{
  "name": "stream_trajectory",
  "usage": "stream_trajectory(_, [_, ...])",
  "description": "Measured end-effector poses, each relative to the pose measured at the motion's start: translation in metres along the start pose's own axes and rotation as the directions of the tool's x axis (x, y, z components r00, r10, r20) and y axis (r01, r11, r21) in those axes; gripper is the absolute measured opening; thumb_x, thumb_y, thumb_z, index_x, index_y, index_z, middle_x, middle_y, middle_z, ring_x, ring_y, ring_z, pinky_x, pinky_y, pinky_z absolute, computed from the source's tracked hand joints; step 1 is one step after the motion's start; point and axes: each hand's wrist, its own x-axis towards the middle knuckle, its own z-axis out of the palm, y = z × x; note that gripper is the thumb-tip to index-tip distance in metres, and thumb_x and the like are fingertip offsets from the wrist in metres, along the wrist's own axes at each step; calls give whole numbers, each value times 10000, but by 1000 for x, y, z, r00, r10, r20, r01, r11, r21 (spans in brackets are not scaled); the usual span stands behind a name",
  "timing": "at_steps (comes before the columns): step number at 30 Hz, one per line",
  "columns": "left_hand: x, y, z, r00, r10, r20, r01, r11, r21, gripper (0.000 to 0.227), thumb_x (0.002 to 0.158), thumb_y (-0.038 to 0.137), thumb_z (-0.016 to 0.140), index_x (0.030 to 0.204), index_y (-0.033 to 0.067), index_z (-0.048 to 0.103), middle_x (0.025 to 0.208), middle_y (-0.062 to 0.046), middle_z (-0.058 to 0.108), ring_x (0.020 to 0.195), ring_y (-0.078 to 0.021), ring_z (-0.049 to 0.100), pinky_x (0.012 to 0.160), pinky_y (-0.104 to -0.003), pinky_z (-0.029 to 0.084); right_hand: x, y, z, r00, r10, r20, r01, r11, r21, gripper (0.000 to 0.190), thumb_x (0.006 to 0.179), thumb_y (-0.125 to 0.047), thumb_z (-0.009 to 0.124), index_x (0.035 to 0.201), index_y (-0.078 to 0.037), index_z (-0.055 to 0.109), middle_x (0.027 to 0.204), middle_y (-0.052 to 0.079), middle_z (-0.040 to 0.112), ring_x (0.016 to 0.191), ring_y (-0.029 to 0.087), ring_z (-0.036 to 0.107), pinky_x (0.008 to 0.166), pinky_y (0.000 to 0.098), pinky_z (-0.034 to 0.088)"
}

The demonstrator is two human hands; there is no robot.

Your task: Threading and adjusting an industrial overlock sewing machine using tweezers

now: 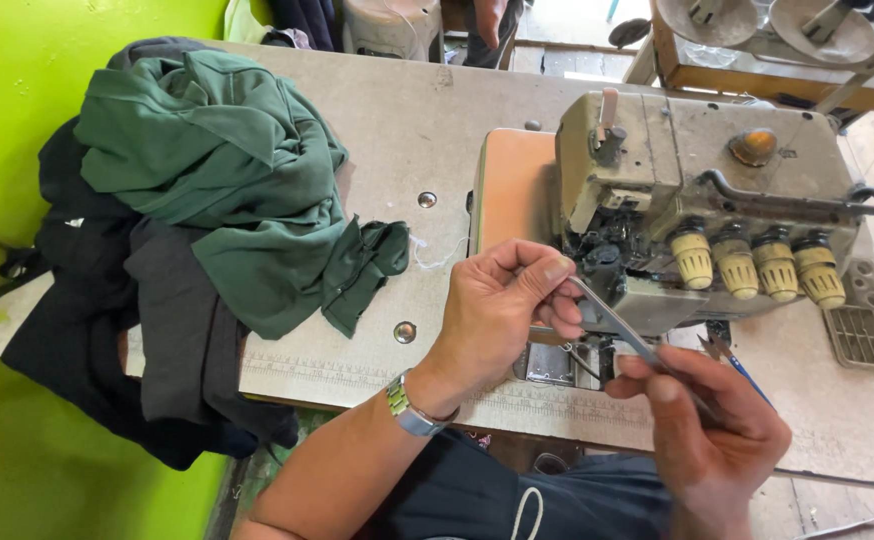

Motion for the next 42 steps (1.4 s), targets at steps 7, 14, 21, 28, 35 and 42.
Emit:
stream_trajectory(7, [4, -19, 10, 998, -56, 34, 63, 962, -267, 161, 960, 118, 691, 931, -39, 668, 793, -176, 699, 588, -206, 688, 527, -299, 636, 18, 20, 26, 856, -473, -209, 493, 868, 59, 149, 1057, -214, 594, 1119, -82, 565, 960, 197, 651, 765, 267, 718, 748, 305, 575])
stream_trajectory(14, [8, -15, 2, 987, -91, 136, 141, 897, -420, 299, 1016, 37, 598, 1287, -87, 615, 1206, -280, 670, 941, -306, 725, 808, -349, 658, 25, -3, 29, 803, -556, -216, 523, 830, -192, 65, 1045, -7, 615, 1053, 55, 599, 1000, 287, 671, 776, 317, 717, 745, 344, 592])
stream_trajectory(21, [-4, 23, -21, 992, 74, 99, -96, 964, 247, 272, 1019, 205, 554, 1218, 54, 660, 1184, -134, 743, 953, -225, 773, 686, -229, 621, 37, -31, 30, 784, -612, -104, 558, 768, -313, 86, 1022, 226, 603, 1044, 142, 605, 1006, 360, 665, 773, 344, 724, 796, 371, 602])
stream_trajectory(28, [-11, 25, -30, 943, 284, 176, -327, 891, 314, 171, 1024, 103, 557, 1127, 6, 652, 1186, -133, 625, 1011, -179, 676, 897, -303, 669, 41, -32, 35, 746, -665, -39, 606, 701, -377, 81, 1013, 242, 640, 1026, 163, 626, 1027, 395, 670, 774, 368, 732, 723, 355, 608])
stream_trajectory(35, [-10, 25, -33, 951, 253, 179, -300, 898, 322, 182, 1015, 114, 553, 1092, -10, 662, 1124, -137, 623, 951, -178, 669, 862, -306, 684, 44, -33, 34, 704, -710, 13, 638, 624, -450, 120, 1004, 280, 656, 1016, 161, 651, 1004, 380, 686, 797, 376, 728, 730, 391, 626])
stream_trajectory(42, [-11, 26, -31, 951, 253, 177, -299, 894, 332, 173, 1008, 105, 560, 1065, -17, 670, 1122, -149, 628, 950, -181, 666, 850, -304, 689, 45, -31, 32, 694, -720, 13, 651, 619, -439, 130, 995, 280, 654, 1020, 152, 651, 989, 360, 693, 826, 364, 728, 759, 392, 625])
